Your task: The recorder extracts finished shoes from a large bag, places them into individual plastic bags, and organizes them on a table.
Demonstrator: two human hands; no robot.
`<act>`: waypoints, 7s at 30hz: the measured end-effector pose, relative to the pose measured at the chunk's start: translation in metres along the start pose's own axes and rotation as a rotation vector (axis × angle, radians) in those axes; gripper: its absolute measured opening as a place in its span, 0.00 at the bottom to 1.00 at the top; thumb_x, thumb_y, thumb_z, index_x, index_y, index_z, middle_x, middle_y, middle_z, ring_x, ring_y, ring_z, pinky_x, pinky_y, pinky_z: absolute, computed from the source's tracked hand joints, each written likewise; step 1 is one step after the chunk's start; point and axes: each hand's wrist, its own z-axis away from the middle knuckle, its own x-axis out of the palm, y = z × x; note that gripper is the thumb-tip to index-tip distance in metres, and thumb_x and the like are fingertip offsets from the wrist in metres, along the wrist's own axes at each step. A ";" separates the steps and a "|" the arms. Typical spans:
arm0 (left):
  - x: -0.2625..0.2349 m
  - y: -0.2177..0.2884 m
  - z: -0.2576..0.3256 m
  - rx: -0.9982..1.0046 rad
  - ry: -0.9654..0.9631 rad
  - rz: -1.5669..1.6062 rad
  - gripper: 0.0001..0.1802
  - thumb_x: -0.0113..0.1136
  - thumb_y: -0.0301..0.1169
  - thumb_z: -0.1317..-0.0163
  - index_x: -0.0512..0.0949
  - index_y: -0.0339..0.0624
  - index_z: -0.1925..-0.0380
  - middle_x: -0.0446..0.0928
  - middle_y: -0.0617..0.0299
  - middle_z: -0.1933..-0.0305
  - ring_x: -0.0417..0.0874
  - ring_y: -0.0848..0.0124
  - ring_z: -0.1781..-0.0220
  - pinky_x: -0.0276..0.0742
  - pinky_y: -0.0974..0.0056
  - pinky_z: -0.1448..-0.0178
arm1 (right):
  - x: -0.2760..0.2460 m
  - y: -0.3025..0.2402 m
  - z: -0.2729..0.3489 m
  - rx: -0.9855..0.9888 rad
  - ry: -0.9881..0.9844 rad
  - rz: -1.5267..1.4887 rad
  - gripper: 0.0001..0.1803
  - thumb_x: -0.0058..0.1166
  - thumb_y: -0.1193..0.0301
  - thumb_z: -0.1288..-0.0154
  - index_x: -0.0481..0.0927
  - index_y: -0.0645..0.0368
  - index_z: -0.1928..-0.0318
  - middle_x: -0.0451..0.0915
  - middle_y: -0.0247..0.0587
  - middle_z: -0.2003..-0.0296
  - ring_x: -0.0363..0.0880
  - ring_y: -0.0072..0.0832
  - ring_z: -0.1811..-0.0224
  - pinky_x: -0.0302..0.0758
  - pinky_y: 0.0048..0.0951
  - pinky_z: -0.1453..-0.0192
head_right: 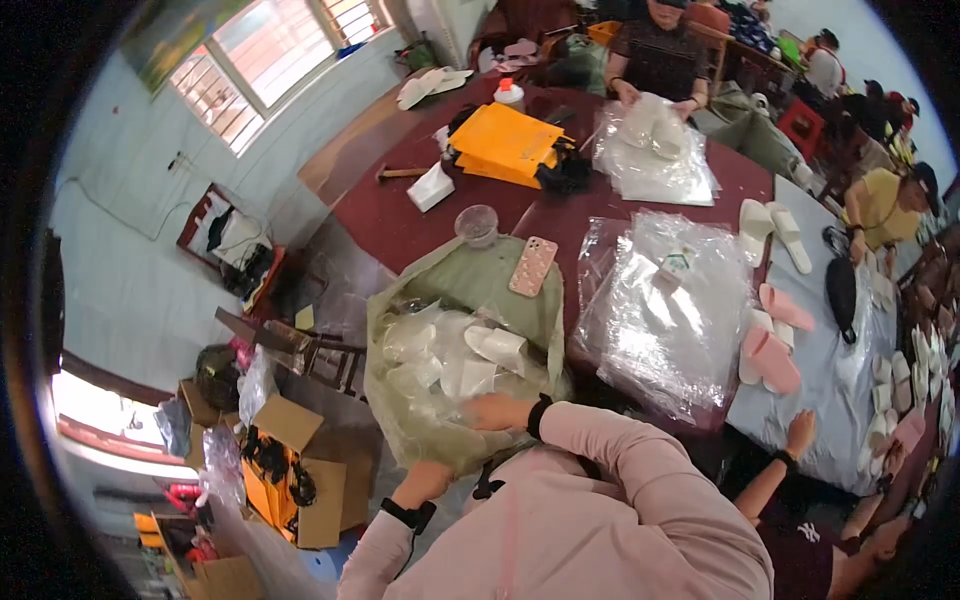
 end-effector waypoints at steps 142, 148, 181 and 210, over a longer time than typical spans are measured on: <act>-0.028 0.293 -0.407 1.199 0.135 -0.339 0.33 0.53 0.48 0.45 0.64 0.45 0.41 0.59 0.52 0.36 0.60 0.53 0.37 0.54 0.47 0.37 | -0.021 0.081 0.438 0.582 1.586 -2.027 0.22 0.51 0.69 0.38 0.66 0.66 0.47 0.75 0.48 0.55 0.78 0.34 0.58 0.77 0.32 0.53; -0.053 0.342 -0.395 1.124 0.078 -0.094 0.39 0.61 0.41 0.51 0.59 0.35 0.41 0.60 0.51 0.37 0.62 0.54 0.38 0.59 0.51 0.39 | 0.009 0.048 0.455 0.458 1.649 -2.120 0.24 0.52 0.68 0.38 0.64 0.66 0.45 0.75 0.48 0.54 0.77 0.33 0.54 0.75 0.33 0.50; -0.040 0.374 -0.414 1.092 -0.059 -0.323 0.39 0.63 0.33 0.55 0.59 0.41 0.40 0.55 0.50 0.34 0.59 0.48 0.37 0.59 0.48 0.38 | 0.045 0.062 0.418 0.900 1.847 -1.555 0.18 0.54 0.65 0.40 0.78 0.72 0.60 0.79 0.41 0.65 0.76 0.25 0.68 0.72 0.25 0.64; -0.053 0.374 -0.433 1.205 0.204 0.334 0.21 0.47 0.17 0.49 0.71 0.33 0.52 0.70 0.47 0.52 0.71 0.52 0.52 0.68 0.58 0.46 | 0.053 0.105 0.394 1.002 2.194 -1.520 0.10 0.54 0.70 0.42 0.78 0.67 0.72 0.76 0.35 0.75 0.72 0.21 0.75 0.68 0.24 0.72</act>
